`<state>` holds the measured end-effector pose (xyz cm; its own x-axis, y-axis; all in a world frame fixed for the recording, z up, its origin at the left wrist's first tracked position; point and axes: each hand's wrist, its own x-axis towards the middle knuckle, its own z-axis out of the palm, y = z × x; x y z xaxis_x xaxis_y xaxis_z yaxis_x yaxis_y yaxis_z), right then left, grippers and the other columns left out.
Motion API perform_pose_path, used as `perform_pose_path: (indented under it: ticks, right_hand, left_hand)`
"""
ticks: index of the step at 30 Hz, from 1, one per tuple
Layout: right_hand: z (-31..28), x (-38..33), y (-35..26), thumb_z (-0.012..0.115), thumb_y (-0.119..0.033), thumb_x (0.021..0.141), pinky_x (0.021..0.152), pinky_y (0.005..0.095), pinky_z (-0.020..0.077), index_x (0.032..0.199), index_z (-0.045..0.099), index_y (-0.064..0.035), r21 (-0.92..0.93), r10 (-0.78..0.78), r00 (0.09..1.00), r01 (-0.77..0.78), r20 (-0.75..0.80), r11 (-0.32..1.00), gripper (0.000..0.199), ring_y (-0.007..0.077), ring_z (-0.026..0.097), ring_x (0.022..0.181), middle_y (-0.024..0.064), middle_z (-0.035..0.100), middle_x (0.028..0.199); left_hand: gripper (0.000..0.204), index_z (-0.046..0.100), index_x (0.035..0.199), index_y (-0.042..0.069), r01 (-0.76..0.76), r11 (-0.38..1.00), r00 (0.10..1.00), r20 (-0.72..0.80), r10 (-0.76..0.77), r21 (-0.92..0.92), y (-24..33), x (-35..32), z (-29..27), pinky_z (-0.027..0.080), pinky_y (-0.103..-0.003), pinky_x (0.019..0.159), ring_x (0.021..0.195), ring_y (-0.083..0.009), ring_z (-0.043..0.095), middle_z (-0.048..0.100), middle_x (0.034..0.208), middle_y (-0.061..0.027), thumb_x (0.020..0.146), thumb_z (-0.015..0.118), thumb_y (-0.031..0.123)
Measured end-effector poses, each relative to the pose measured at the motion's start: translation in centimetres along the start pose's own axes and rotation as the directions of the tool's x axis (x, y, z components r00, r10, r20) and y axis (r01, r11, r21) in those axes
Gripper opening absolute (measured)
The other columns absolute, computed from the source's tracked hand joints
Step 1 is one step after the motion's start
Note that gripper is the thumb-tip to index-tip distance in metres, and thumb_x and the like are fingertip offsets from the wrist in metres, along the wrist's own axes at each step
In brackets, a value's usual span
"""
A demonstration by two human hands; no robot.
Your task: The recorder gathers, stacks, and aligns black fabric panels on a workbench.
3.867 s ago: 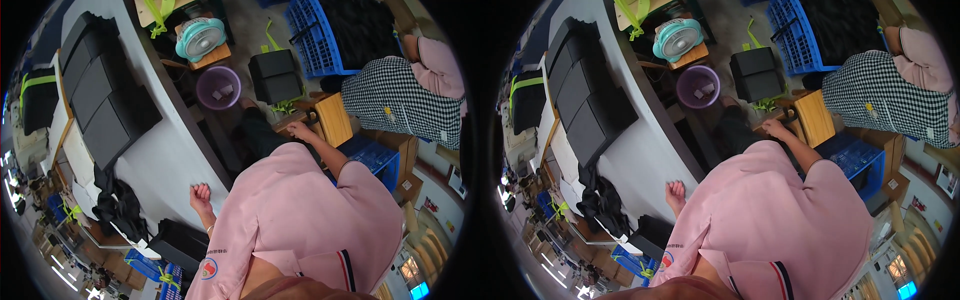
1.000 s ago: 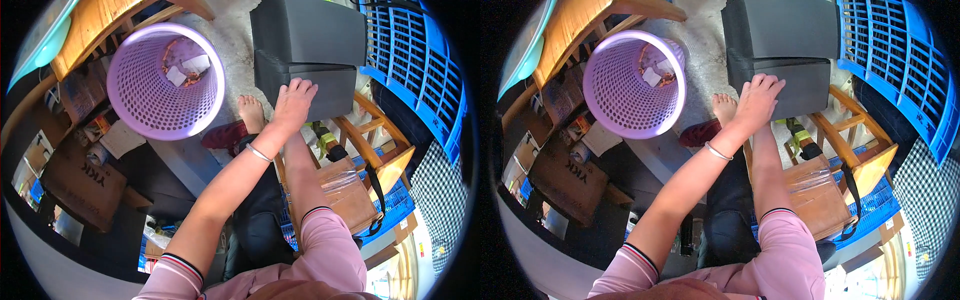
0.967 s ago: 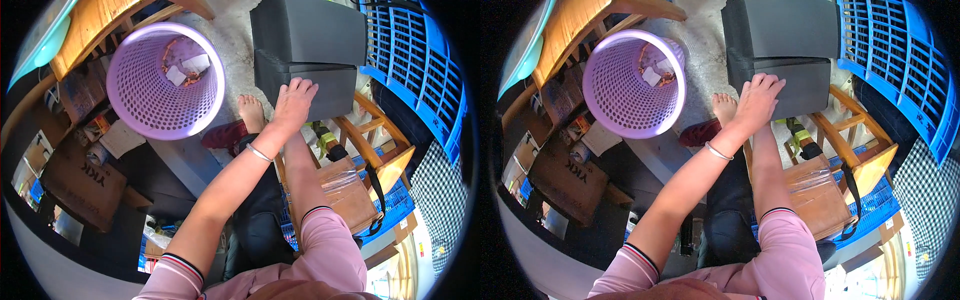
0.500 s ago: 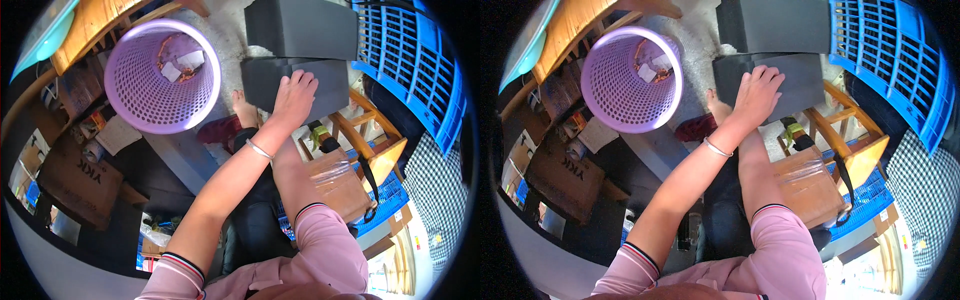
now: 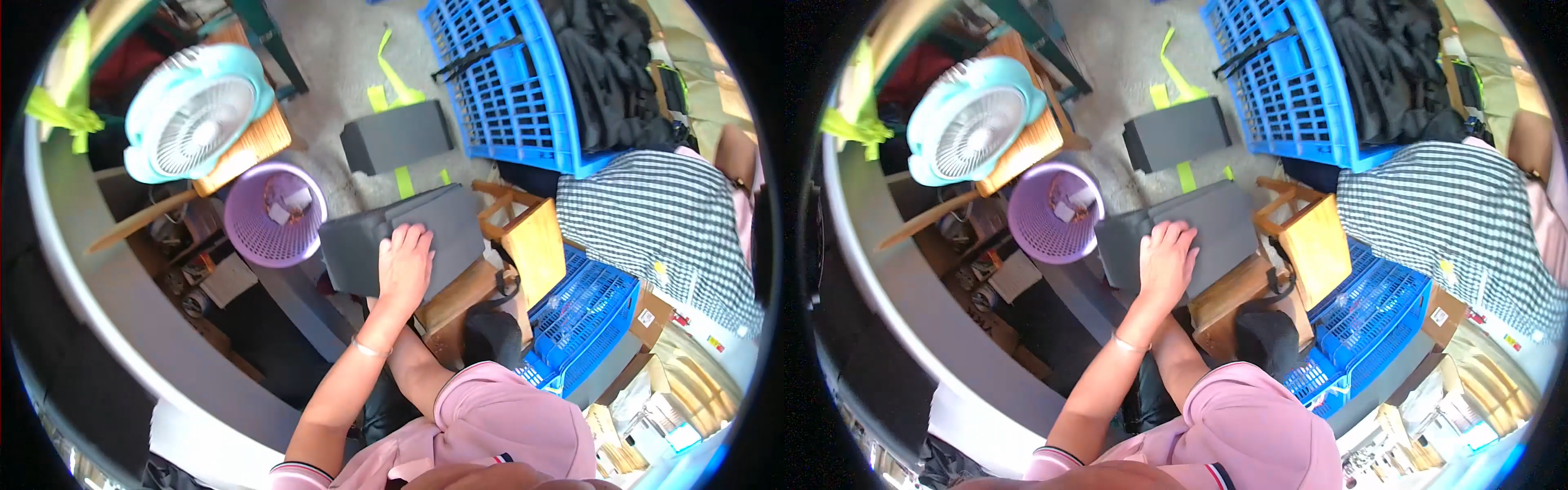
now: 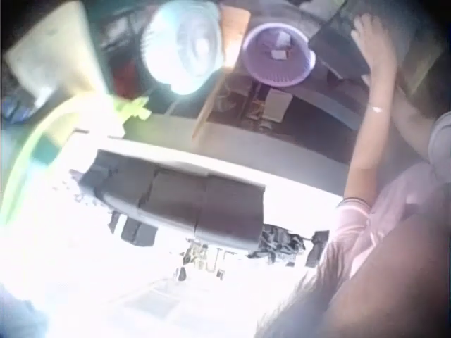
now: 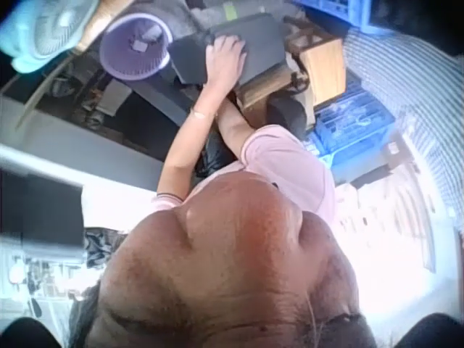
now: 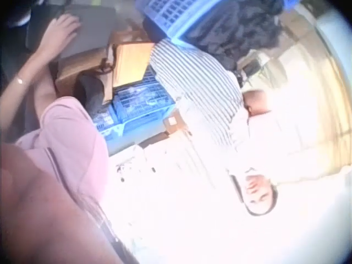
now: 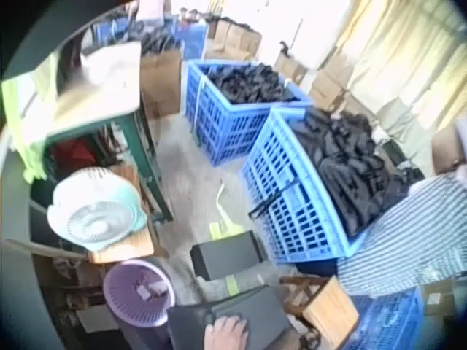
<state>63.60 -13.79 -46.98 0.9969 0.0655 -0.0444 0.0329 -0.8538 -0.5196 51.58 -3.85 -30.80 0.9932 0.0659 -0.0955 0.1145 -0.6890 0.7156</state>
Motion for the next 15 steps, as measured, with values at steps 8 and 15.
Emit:
perform_pose_path:
  ticks: [8, 15]
  right_hand:
    - [-10.3, -1.4, -13.2, 0.045, -0.052, 0.108, 0.095, 0.0335, 0.0524, 0.14, 0.058, -0.0042, 0.466, -0.059, 0.992, 0.0, 0.113, 0.885, 0.059, 0.024, 0.066, 0.111, 0.0127, 0.066, 0.127]
    - [-13.8, -9.7, -23.2, 0.045, -0.054, 0.108, 0.095, 0.0331, 0.0524, 0.141, 0.058, -0.004, 0.708, -0.344, 0.812, -0.116, 0.472, 0.697, 0.061, 0.0232, 0.066, 0.111, 0.0119, 0.066, 0.128]
  left_hand:
    - [0.047, 0.066, 0.129, 0.007, -0.006, 1.0, 0.99, -0.138, 0.01, 0.031, 12.5, -8.2, -14.6, 0.048, -0.042, 0.101, 0.117, -0.0321, 0.054, 0.061, 0.124, -0.0077, 0.084, 0.076, 0.015]
    - [0.07, 0.051, 0.151, 0.013, -0.031, 0.999, 0.927, -0.375, 0.018, -0.029, 21.3, -17.6, -21.7, 0.056, -0.037, 0.088, 0.11, -0.0297, 0.058, 0.061, 0.124, -0.0064, 0.085, 0.074, 0.01]
